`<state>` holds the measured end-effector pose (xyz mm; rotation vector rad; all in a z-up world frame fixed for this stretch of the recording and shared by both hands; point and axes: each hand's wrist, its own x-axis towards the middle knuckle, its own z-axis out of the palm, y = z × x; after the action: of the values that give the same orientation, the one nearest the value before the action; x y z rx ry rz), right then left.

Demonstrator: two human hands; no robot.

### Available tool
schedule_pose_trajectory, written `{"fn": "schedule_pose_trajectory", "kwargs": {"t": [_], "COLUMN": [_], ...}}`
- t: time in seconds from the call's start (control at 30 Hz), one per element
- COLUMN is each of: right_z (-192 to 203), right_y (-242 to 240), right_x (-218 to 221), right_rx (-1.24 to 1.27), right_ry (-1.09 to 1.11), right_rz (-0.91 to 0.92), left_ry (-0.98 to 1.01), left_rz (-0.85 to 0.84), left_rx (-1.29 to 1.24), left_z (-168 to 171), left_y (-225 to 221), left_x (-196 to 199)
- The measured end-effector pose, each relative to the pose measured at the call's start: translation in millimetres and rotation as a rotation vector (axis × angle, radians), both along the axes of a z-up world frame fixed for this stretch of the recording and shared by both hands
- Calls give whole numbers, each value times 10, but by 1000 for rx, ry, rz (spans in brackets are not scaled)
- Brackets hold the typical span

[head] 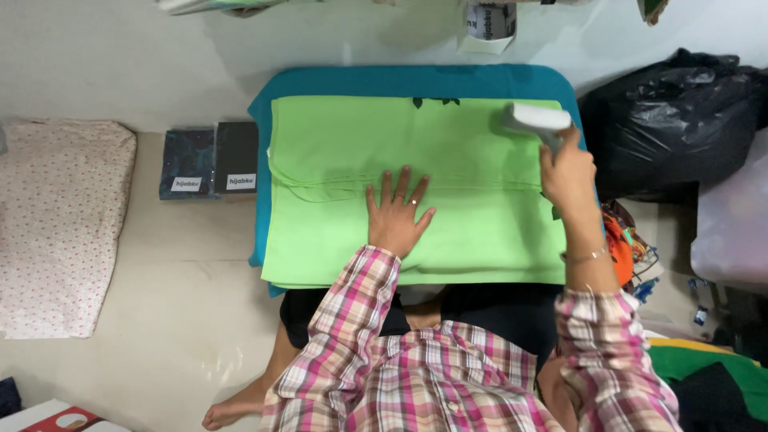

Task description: A person uses a lint roller to clean a piece of green fabric, folds it, and then places it into a plastic bag for packaging.

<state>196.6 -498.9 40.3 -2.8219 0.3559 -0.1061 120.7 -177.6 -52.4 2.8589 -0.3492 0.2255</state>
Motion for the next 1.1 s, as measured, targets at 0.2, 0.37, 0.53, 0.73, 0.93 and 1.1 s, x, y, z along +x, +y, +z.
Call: {"fn": "schedule_pose_trajectory", "kwargs": {"t": [0.2,0.37,0.53,0.73,0.93,1.1], "right_z": [-566,34,280,512,-246,-609], "right_y": [511,867,744,1994,3451,3745], "right_x": [688,-467,-859,-529,172,901], "right_rx": [-101,-7,-40,147,-52,-108], "right_ry": [-83,59,-13,-109,-18,-40], "right_rz": [189,184,274,470,731,666], "left_ry": [23,-6,-228,-301,-354,-338], "left_rz": [-2,0,130,459,526,569], "left_rx": [-8,-51,-93,51,-82,-128], "left_z": [34,97,-134,-157,-258,-314], "left_y": [4,22,617,1501,1534,1515], "left_x": [4,30,394,329,335,337]}}
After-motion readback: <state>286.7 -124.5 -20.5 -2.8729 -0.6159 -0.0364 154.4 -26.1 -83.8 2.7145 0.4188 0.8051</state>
